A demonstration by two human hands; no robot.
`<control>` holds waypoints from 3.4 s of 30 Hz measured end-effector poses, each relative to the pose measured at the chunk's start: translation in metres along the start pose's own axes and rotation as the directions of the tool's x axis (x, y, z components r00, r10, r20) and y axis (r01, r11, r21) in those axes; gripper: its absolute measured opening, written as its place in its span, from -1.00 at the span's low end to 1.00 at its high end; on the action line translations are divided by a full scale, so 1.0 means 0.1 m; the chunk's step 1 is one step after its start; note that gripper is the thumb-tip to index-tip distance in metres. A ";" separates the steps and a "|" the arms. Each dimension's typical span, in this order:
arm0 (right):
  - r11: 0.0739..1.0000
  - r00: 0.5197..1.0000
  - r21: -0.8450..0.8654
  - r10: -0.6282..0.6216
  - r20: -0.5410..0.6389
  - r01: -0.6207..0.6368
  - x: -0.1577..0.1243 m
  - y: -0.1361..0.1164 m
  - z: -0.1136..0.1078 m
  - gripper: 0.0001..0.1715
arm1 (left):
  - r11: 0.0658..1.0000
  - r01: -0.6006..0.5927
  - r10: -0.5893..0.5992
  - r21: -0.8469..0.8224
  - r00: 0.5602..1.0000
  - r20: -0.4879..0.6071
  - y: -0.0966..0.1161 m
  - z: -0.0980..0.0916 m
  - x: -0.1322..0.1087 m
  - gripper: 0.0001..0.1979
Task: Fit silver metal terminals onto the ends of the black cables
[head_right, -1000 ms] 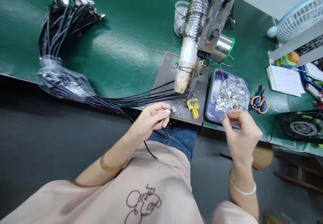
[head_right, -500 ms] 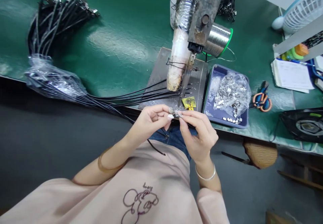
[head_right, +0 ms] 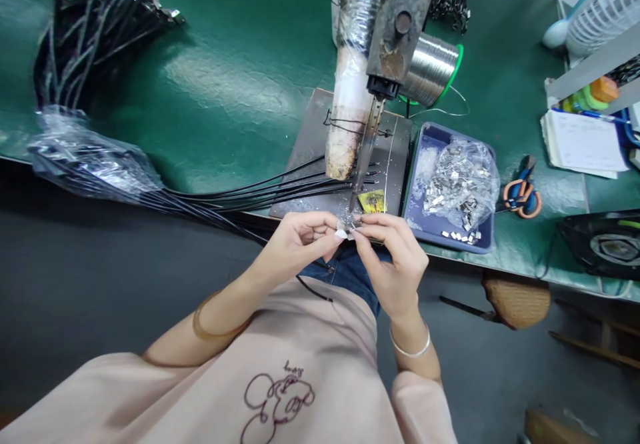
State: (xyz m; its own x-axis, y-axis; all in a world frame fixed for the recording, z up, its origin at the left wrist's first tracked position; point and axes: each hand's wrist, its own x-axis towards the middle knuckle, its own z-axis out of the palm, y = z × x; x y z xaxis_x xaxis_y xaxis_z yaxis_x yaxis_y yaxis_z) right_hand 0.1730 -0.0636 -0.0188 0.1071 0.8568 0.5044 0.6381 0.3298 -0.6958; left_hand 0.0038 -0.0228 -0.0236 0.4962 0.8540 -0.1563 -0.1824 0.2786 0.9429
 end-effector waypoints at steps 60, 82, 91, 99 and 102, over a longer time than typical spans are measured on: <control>0.993 0.992 0.096 -0.057 -0.110 0.068 -0.06 0.04 0.12 -0.81 | 0.999 -0.026 0.023 -0.038 0.997 -0.069 0.04 -0.02 0.04 -0.80; 0.935 0.947 -0.191 -0.316 -0.067 0.298 0.03 0.09 0.14 -0.71 | 0.998 -0.025 0.037 0.066 0.983 -0.178 0.08 0.03 0.14 -0.90; 0.935 0.948 -0.186 -0.315 -0.050 0.301 0.02 0.07 0.12 -0.73 | 0.994 -0.028 0.044 0.107 0.987 -0.157 0.10 0.01 0.15 -0.88; 0.932 0.950 -0.220 -0.306 -0.055 0.288 0.02 0.10 0.14 -0.74 | 0.974 -0.061 0.093 0.217 0.985 -0.144 0.12 -0.01 0.15 -0.89; 0.932 0.950 -0.231 -0.305 -0.075 0.281 0.03 0.08 0.14 -0.71 | 0.964 -0.090 0.127 0.248 0.982 -0.137 0.14 0.00 0.13 -0.91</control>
State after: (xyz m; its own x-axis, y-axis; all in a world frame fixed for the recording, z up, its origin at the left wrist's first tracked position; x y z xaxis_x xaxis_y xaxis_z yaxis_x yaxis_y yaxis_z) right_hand 0.1673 -0.0530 -0.0302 -0.0354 0.6834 0.7292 0.8007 0.4560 -0.3885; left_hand 0.0076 -0.0073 -0.0125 0.3482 0.9345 -0.0738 -0.0099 0.0824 0.9965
